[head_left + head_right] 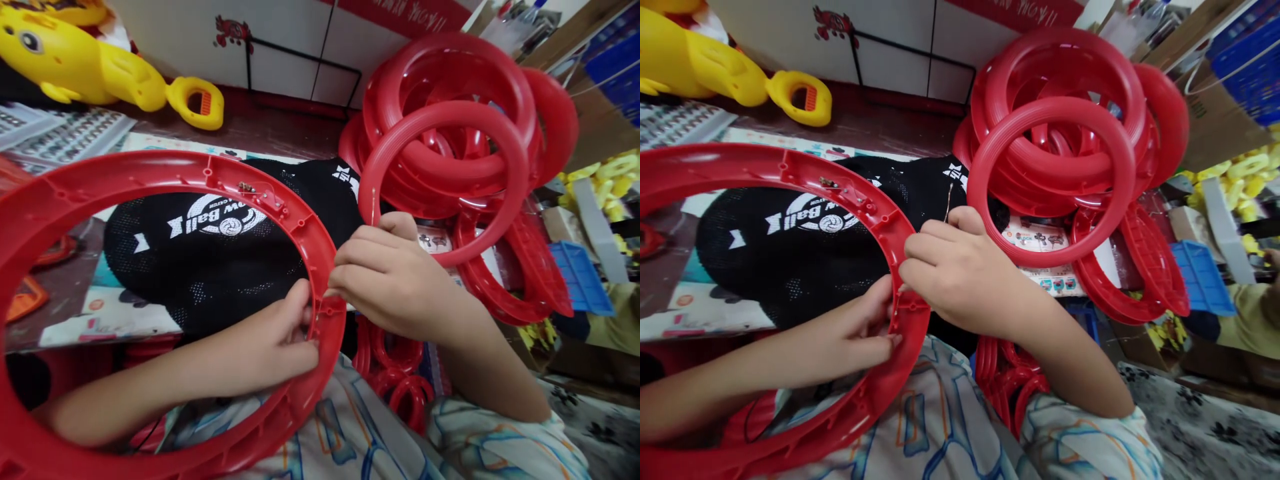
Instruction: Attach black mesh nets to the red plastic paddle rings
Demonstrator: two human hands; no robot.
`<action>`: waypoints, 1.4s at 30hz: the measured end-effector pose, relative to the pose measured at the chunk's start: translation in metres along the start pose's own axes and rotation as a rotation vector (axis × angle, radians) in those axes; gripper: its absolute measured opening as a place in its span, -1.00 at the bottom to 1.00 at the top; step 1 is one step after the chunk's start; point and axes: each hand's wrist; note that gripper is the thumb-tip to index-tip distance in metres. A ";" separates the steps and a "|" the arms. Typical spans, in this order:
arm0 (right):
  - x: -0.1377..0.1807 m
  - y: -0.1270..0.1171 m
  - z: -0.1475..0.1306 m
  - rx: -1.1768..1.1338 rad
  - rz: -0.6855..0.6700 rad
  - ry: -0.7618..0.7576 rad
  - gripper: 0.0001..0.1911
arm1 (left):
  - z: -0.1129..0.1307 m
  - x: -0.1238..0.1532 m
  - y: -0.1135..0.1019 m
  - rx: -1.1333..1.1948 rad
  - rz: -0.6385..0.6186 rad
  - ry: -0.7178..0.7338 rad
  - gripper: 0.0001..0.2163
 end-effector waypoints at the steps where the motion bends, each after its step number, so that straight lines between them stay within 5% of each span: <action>1: -0.002 0.001 0.002 -0.021 -0.006 0.001 -0.76 | 0.001 0.001 0.000 -0.042 0.009 -0.013 -0.79; 9: -0.004 0.001 0.000 -0.099 -0.065 0.011 -0.74 | 0.012 0.016 -0.002 -0.193 -0.032 -0.042 -0.48; 13: 0.000 0.000 -0.003 -0.122 -0.023 0.062 -0.72 | 0.018 0.012 0.004 0.074 -0.068 0.041 -0.64; 17: 0.003 0.001 -0.005 -0.141 0.033 0.104 -0.70 | 0.013 -0.002 0.012 0.301 0.092 0.247 -0.85; 21: 0.003 0.001 0.000 -0.152 0.140 0.138 -0.69 | 0.004 -0.009 0.021 0.269 0.279 0.342 -0.83; 36: -0.010 -0.013 0.015 -0.160 0.017 -0.073 -0.74 | 0.014 0.004 0.008 -0.136 0.045 0.033 -0.92; 42: -0.011 -0.010 0.012 -0.227 0.023 0.012 -0.70 | 0.017 0.008 0.008 0.080 0.008 0.031 -0.69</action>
Point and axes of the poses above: each hand's wrist, its own x-axis away from the middle knuckle, its own y-axis out of the palm, z = x × y, and after that the axes turned 3 degrees about z, right-handed
